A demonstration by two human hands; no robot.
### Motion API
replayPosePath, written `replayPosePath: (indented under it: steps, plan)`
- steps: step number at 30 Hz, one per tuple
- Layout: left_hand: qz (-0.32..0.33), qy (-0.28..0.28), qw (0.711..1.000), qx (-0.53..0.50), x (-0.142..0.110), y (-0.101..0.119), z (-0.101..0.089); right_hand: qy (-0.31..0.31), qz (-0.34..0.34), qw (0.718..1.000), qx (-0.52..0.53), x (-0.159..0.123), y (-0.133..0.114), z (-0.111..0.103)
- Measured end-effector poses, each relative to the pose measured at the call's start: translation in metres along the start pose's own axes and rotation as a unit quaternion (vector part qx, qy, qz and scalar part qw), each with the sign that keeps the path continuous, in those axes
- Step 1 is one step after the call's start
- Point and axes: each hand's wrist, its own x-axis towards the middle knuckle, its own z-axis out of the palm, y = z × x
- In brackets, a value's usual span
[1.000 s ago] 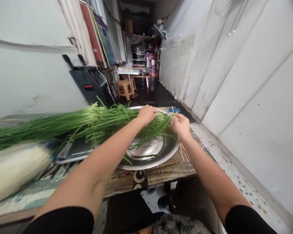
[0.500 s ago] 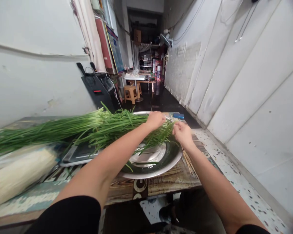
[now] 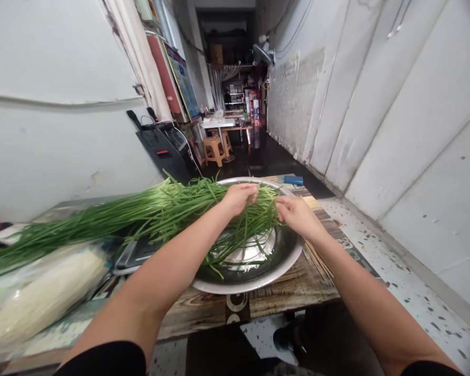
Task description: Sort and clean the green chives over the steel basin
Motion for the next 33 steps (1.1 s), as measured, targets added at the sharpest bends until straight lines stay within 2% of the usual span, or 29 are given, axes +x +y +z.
replayPosePath:
  steps: [4,10,17,33]
  plan:
    - [-0.025,-0.021,0.999,0.011,-0.006,-0.003,0.006,0.01,0.003,1.0,0.016,0.0,0.001,0.001]
    - [-0.045,-0.05,0.997,-0.048,-0.011,-0.001,0.014,0.013,-0.012,1.0,0.009,-0.001,0.001,0.0]
    - [-0.059,-0.036,0.995,-0.069,-0.01,0.001,0.013,0.017,0.0,0.999,0.032,0.001,0.003,0.001]
    - [-0.054,-0.043,0.994,-0.081,-0.01,0.0,0.015,0.016,-0.006,0.999,0.029,0.001,0.002,0.0]
